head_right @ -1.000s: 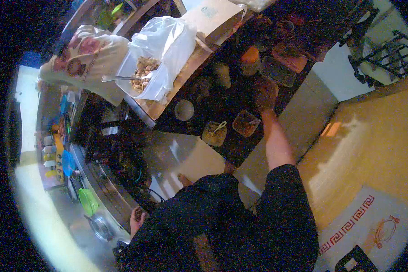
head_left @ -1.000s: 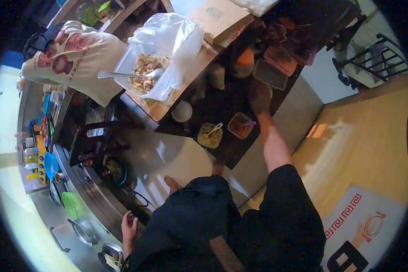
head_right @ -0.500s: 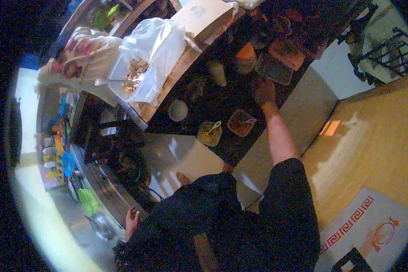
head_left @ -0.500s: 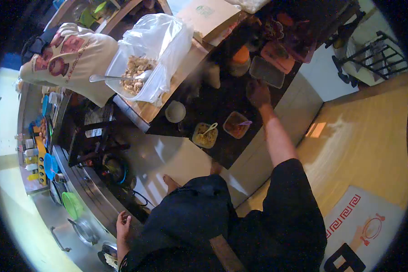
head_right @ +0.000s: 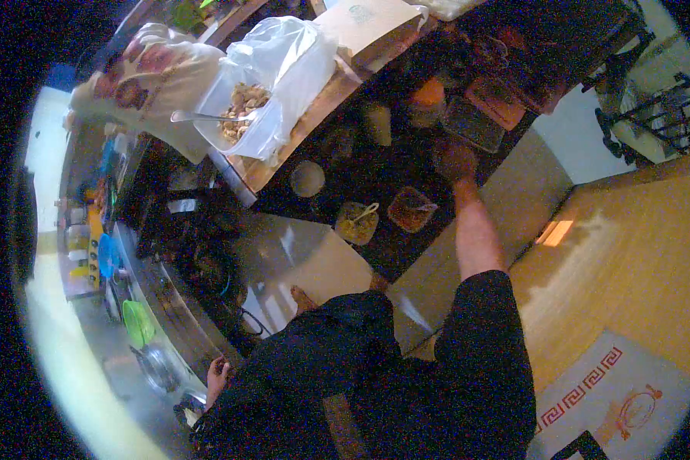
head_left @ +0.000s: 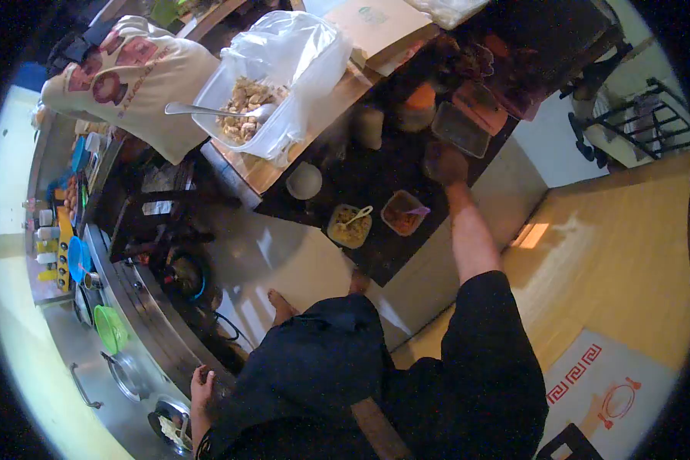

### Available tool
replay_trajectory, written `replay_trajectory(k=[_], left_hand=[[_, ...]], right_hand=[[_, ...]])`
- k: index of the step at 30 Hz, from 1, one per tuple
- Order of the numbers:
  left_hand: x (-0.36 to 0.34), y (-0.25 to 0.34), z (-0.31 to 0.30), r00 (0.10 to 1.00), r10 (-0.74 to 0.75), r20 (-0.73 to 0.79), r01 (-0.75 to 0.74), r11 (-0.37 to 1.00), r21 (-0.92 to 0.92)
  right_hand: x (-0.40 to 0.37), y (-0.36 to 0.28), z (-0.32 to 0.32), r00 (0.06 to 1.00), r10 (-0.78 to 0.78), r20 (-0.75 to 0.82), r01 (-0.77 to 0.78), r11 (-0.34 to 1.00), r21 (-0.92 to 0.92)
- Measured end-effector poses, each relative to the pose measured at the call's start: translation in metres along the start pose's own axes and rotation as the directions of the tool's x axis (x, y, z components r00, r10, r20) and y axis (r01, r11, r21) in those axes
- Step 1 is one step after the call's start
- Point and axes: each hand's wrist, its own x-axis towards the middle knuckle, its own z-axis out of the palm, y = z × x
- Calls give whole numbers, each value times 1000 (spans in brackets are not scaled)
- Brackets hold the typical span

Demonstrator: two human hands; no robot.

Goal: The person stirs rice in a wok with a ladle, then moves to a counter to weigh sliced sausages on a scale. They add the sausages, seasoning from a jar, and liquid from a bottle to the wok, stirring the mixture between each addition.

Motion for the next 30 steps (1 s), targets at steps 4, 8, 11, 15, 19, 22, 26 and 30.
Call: replay_trajectory(k=[4,8,11,15,19,22,26,30], left_hand=[[-18,25,-5,994,-103,35,108,974,-202],[-18,29,-7,990,-143,12,143,981,-130],[-13,48,-11,992,-111,55,116,989,-87],[0,45,-15,997,-81,3,81,993,-88],[15,60,-14,995,-97,17,99,989,-111],[29,44,-16,1000,13,15,-13,998,-57],[53,49,-23,996,-81,40,83,995,-47],[86,15,-40,993,103,-63,-103,995,-4]], right_hand=[[-2,-10,-18,999,-9,-45,8,1000,-29],[3,11,-10,998,-50,-35,52,998,48],[23,53,30,979,-88,-183,68,991,-115],[31,51,7,916,400,13,-170,359,918],[22,23,-37,764,573,296,-238,-176,955],[13,18,-47,745,581,327,-132,-353,926],[-27,1,-54,872,356,335,-97,-545,833],[-89,-65,-73,948,-275,159,-308,-669,677]])
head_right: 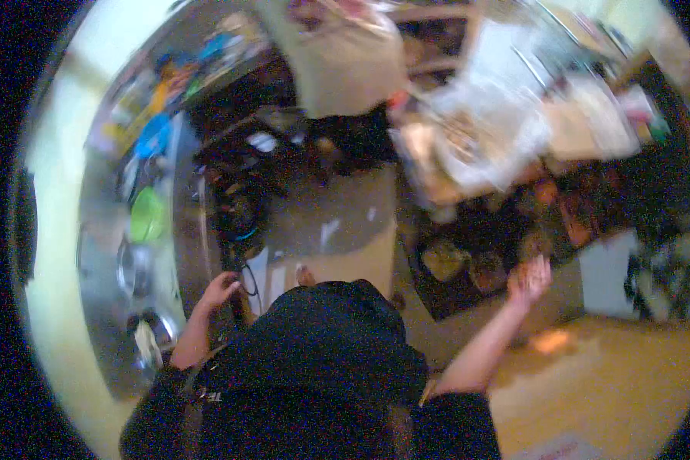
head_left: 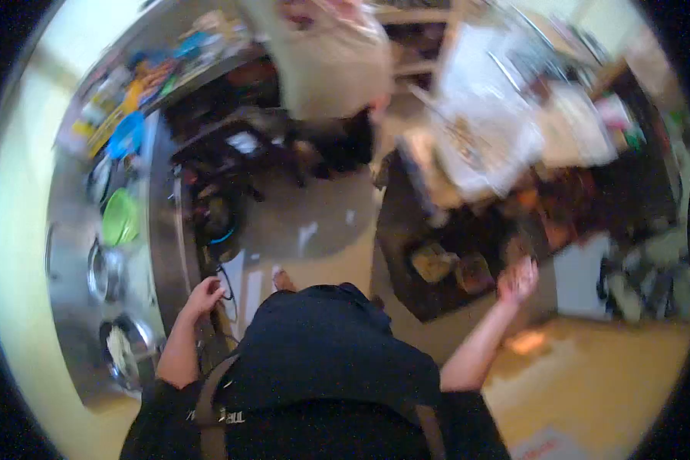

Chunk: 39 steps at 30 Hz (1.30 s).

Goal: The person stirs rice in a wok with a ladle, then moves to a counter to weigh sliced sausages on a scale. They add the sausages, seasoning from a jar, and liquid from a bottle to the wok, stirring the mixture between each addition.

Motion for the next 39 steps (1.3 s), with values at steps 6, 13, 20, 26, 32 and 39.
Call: replay_trajectory(k=[6,13,20,26,32,39], left_hand=[[58,-47,-71,996,-93,10,94,987,-128],[97,-90,-198,1000,-18,8,20,950,-312],[134,-135,-282,972,-131,-194,25,882,-471],[212,-135,-300,963,-164,-212,18,828,-561],[511,-6,-425,862,381,-333,-397,917,22],[762,22,-442,958,206,-198,-136,939,316]], right_hand=[[-43,189,144,902,395,-173,-341,899,273],[26,419,291,756,655,5,-586,673,450],[161,596,425,581,783,221,-806,518,286],[302,740,500,462,798,387,-887,427,177],[450,857,582,396,822,410,-918,356,174],[539,920,600,453,822,346,-887,375,269]])
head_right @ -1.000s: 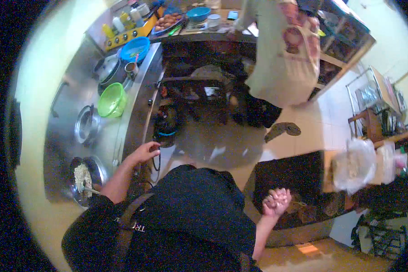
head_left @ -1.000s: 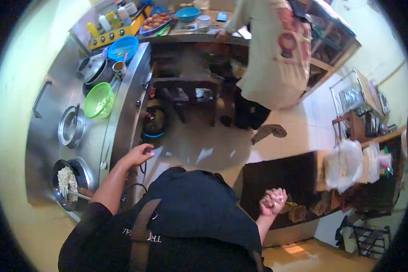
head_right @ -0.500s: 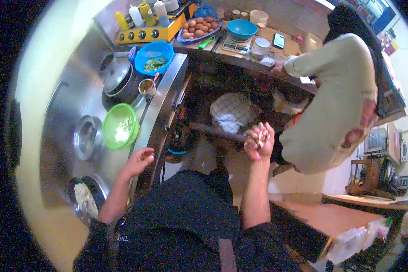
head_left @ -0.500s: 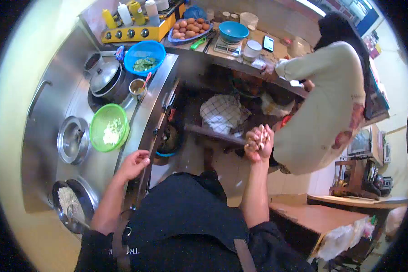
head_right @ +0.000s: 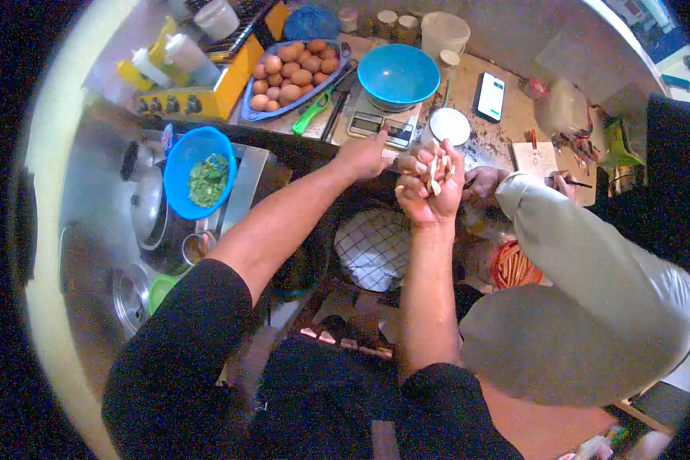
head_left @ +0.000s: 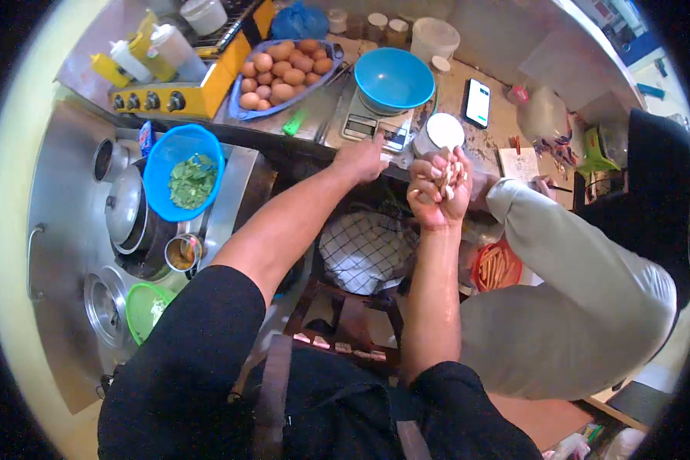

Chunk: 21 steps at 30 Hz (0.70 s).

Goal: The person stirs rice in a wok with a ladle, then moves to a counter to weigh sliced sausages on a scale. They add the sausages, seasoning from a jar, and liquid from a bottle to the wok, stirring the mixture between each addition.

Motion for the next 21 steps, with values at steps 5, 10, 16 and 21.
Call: replay_trajectory(k=[5,10,16,21], left_hand=[[11,-12,30,976,96,-197,-65,986,155],[16,-12,36,978,129,-163,-75,950,303],[-37,8,40,995,-22,-100,28,998,60],[-208,11,52,994,51,96,-12,932,-363]], right_hand=[[36,-12,-13,999,6,50,-8,999,45],[45,-17,-19,998,-23,53,21,999,26],[51,-27,-15,994,-65,86,66,998,-11],[75,-42,-8,992,-96,79,98,995,-20]])
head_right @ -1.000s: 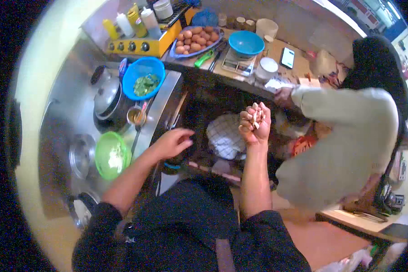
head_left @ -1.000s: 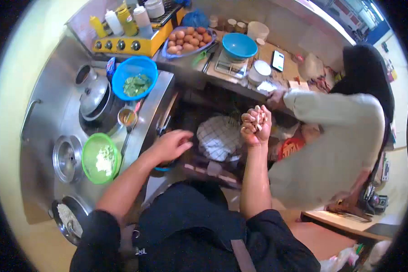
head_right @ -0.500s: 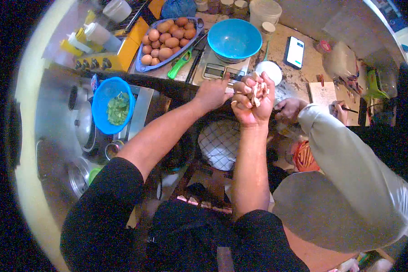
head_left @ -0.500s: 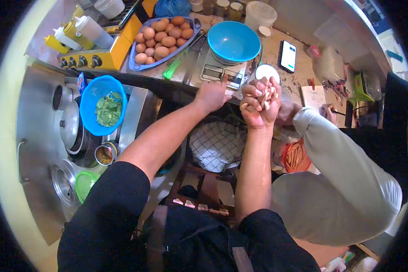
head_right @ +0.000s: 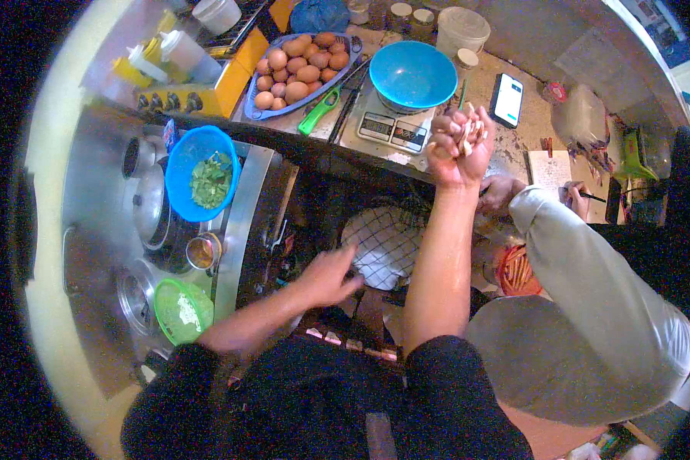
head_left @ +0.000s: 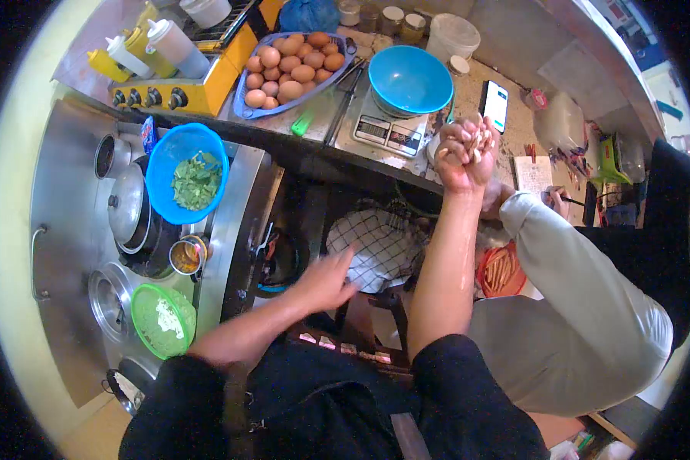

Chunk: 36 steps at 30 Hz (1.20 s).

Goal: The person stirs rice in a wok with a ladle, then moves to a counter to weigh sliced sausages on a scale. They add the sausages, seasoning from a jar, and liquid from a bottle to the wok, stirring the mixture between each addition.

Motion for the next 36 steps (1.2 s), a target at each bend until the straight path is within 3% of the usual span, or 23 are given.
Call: replay_trajectory(k=[3,5,6,8,12,14,18,20,23,25,31,34,36], left_hand=[[-97,-3,14,951,-51,305,88,990,-107],[-145,-35,50,971,8,240,78,934,-349],[-151,-35,54,971,3,237,82,934,-348],[-158,-34,52,999,12,31,1,919,-395],[-147,-19,36,995,0,101,29,958,-284],[-141,-15,33,979,81,189,-41,978,-203],[-141,-16,43,993,-17,115,51,954,-297],[-141,-21,47,1000,29,2,-27,936,-351],[-142,-25,52,1000,20,-1,-19,926,-377],[-145,-29,58,1000,-5,5,7,918,-396],[-147,-30,61,999,-49,-11,42,927,-373],[-146,-28,58,998,-66,-6,59,929,-365],[-146,-26,56,997,-79,3,74,929,-363]], right_hand=[[18,-9,0,1000,15,24,-15,1000,-24],[30,-11,2,999,8,38,-8,1000,-6],[35,-13,3,1000,18,26,-19,1000,3],[47,-15,5,999,20,41,-19,999,-31],[65,-18,6,1000,-11,23,13,996,-93],[73,-20,4,1000,-22,11,23,995,-101],[96,-27,1,1000,-10,-16,6,980,-200],[108,-30,-2,999,-15,-40,7,983,-182],[117,-33,-3,1000,-7,-4,6,977,-212],[122,-31,1,995,-69,-71,44,952,-304],[149,-43,-17,1000,26,-13,-29,949,-314],[160,-43,-22,993,11,-114,-55,916,-396],[169,-38,-28,925,-275,-260,4,694,-720]])
